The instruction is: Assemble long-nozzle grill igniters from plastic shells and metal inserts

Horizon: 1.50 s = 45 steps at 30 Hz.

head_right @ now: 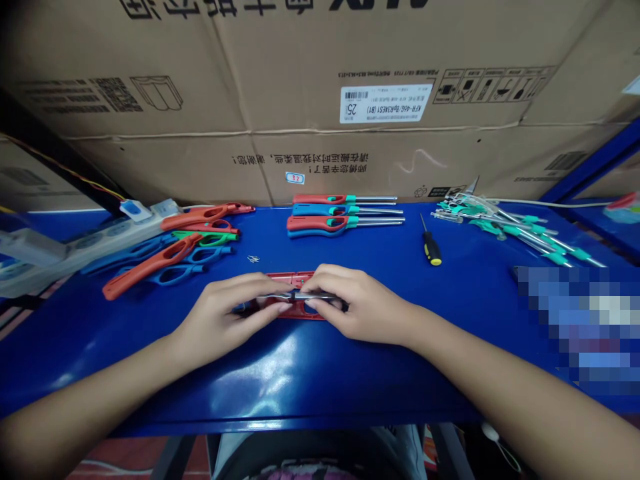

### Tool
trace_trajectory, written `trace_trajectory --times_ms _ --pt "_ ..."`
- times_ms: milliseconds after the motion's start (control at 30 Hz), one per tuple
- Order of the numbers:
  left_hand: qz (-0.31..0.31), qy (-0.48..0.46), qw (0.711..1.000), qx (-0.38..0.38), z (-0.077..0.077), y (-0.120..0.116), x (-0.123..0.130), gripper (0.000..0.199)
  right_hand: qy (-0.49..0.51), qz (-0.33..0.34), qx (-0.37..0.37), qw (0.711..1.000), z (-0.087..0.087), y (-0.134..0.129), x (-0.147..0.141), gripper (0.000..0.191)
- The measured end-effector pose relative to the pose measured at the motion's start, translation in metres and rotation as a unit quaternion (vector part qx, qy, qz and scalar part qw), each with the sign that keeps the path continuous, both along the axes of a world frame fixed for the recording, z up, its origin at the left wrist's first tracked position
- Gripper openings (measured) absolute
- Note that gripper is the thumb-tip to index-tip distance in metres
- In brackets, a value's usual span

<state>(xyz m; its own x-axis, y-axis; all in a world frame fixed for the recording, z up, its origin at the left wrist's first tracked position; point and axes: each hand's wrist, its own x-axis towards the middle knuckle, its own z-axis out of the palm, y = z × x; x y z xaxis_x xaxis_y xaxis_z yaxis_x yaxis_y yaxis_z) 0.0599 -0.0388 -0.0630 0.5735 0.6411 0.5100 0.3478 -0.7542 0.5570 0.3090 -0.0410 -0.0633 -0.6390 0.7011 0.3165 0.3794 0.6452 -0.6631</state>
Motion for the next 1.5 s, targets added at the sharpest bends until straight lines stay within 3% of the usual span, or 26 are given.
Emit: trace_trajectory --times_ms 467,767,833,967,1133,1333,1500 --pt "-0.001 -0.051 0.998 0.041 -0.003 -0.003 0.002 0.015 -0.012 -0.002 0.077 0.997 0.001 -0.004 -0.001 0.013" --pt "-0.015 -0.035 0.999 0.039 -0.005 -0.005 0.004 0.012 -0.151 -0.012 0.204 0.967 0.004 -0.008 -0.002 0.019" --pt "-0.024 -0.024 0.998 0.047 -0.005 -0.005 0.004 0.012 -0.184 -0.014 0.175 0.967 0.007 -0.009 -0.002 0.019" --pt "-0.04 0.002 0.996 0.078 -0.008 -0.006 0.004 0.014 -0.201 -0.008 0.031 0.979 0.016 -0.011 -0.002 0.016" --pt "-0.055 0.019 0.995 0.086 -0.01 -0.008 0.008 0.016 -0.155 0.007 -0.076 0.985 0.018 -0.015 -0.001 0.032" --pt "-0.06 0.005 0.998 0.011 -0.008 -0.011 0.014 0.029 -0.115 0.001 -0.078 0.99 0.003 -0.015 0.001 0.044" --pt "-0.028 -0.008 0.993 -0.111 -0.01 -0.006 0.012 0.047 -0.141 -0.042 0.002 0.989 0.006 -0.01 0.013 0.044"
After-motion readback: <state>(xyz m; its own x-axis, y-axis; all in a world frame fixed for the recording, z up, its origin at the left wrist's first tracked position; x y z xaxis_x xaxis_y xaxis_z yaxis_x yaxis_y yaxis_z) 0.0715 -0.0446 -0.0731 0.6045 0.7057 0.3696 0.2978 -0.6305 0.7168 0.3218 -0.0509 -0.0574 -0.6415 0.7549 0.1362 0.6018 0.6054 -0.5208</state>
